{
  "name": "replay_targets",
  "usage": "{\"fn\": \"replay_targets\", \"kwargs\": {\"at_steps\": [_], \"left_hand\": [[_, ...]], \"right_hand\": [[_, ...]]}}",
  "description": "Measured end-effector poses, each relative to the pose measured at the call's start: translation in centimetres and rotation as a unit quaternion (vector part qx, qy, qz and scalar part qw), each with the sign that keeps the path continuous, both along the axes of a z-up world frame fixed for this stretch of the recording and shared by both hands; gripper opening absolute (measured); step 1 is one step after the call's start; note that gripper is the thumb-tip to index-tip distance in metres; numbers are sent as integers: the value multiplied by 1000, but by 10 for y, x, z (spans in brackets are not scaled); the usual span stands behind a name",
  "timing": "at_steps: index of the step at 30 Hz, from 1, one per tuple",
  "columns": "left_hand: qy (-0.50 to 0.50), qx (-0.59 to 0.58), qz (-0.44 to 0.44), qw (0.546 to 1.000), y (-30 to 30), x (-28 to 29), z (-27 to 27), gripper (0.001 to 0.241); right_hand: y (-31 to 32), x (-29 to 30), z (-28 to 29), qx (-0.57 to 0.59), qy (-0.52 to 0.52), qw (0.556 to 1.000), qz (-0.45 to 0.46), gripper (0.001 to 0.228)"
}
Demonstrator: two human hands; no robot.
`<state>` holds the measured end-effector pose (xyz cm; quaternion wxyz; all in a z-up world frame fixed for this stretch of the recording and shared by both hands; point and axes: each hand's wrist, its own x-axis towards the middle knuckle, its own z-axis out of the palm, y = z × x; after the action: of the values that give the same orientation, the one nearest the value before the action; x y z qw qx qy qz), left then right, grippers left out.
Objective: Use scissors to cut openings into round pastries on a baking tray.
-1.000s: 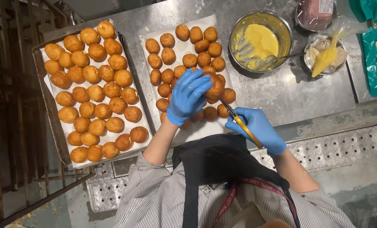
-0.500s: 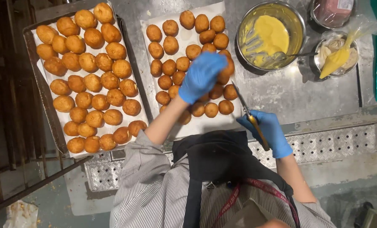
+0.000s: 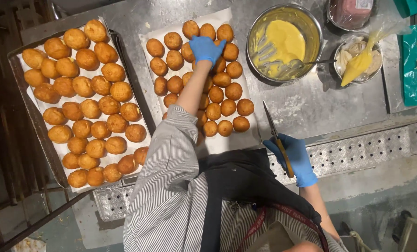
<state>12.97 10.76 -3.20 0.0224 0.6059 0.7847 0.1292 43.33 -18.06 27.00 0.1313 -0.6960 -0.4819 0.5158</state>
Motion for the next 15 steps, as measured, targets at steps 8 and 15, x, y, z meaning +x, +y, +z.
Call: {"fn": "replay_targets", "kwargs": {"at_steps": [8, 15], "left_hand": [[-63, -83, 93, 990, -8, 21, -6, 47], [-314, 144, -19, 938, -78, 22, 95, 60]], "right_hand": [[-8, 3, -10, 41, 7, 999, 26, 19], [-13, -3, -14, 105, 82, 991, 22, 26]]}}
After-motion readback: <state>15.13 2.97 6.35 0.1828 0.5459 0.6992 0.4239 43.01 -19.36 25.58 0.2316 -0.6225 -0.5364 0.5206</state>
